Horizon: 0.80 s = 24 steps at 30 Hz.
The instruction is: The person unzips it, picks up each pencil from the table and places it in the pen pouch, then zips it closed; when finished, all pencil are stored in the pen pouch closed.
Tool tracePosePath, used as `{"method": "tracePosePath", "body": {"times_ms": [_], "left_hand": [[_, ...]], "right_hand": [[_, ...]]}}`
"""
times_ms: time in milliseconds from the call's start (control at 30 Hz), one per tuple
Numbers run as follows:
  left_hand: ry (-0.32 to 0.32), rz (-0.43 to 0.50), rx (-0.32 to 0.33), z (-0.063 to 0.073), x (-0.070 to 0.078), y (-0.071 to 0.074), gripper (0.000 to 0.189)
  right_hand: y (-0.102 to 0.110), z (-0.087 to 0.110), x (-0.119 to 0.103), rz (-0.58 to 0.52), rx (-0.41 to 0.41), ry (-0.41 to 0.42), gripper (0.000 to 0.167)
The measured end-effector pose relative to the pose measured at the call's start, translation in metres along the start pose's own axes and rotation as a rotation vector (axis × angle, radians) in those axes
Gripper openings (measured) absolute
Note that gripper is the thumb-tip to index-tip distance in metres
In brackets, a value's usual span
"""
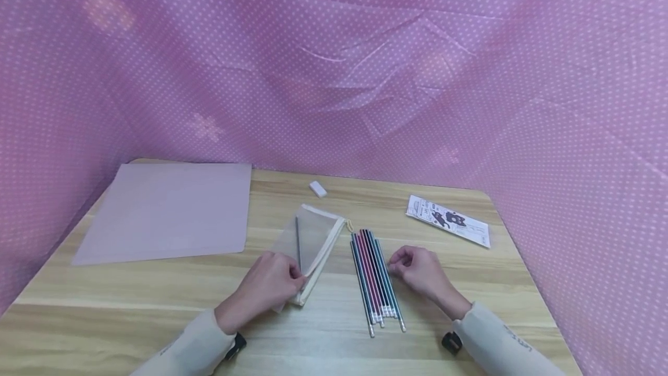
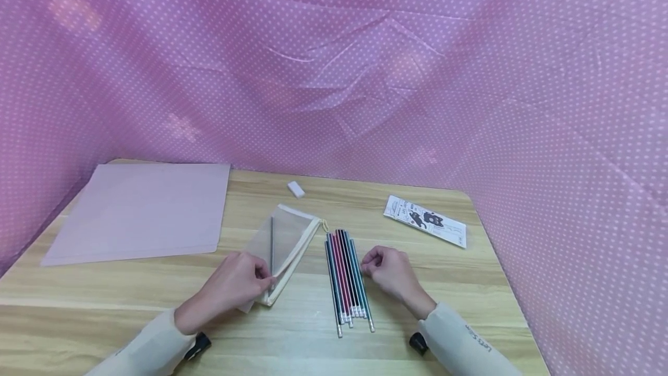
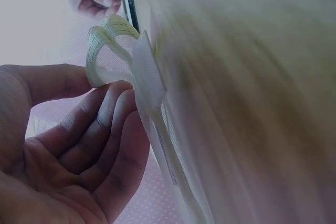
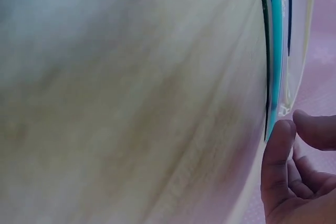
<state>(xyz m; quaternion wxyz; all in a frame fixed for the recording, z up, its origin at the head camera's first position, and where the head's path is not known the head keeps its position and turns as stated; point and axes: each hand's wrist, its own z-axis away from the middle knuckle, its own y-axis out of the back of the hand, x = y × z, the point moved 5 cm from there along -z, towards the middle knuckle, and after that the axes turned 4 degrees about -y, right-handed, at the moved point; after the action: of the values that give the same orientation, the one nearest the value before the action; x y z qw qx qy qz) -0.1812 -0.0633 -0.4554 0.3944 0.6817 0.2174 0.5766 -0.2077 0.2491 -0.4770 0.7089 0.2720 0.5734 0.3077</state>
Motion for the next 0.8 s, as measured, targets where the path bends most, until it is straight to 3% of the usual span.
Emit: {"method": "tracePosePath", "body": {"times_ms": [367,633,800], "left_hand": [[-0.024,-0.003,0.016,-0.003,0.005,-0.001,0.016],[-0.024,0.021,0.012,-0.002,0.006,0.0,0.015],[-0.026,0.03,0.007,-0.001,0.005,-0.001,0.014]], "right_hand": [[-0.007,-0.005,-0.005,0.127,-0.062,0.016,0.009],[-0.005,-0.011,-0.005,0.138,-0.078,-0.003,0.011],[-0.004,-0.014,-0.01,0.271,-0.038,0.072,0.011]]}}
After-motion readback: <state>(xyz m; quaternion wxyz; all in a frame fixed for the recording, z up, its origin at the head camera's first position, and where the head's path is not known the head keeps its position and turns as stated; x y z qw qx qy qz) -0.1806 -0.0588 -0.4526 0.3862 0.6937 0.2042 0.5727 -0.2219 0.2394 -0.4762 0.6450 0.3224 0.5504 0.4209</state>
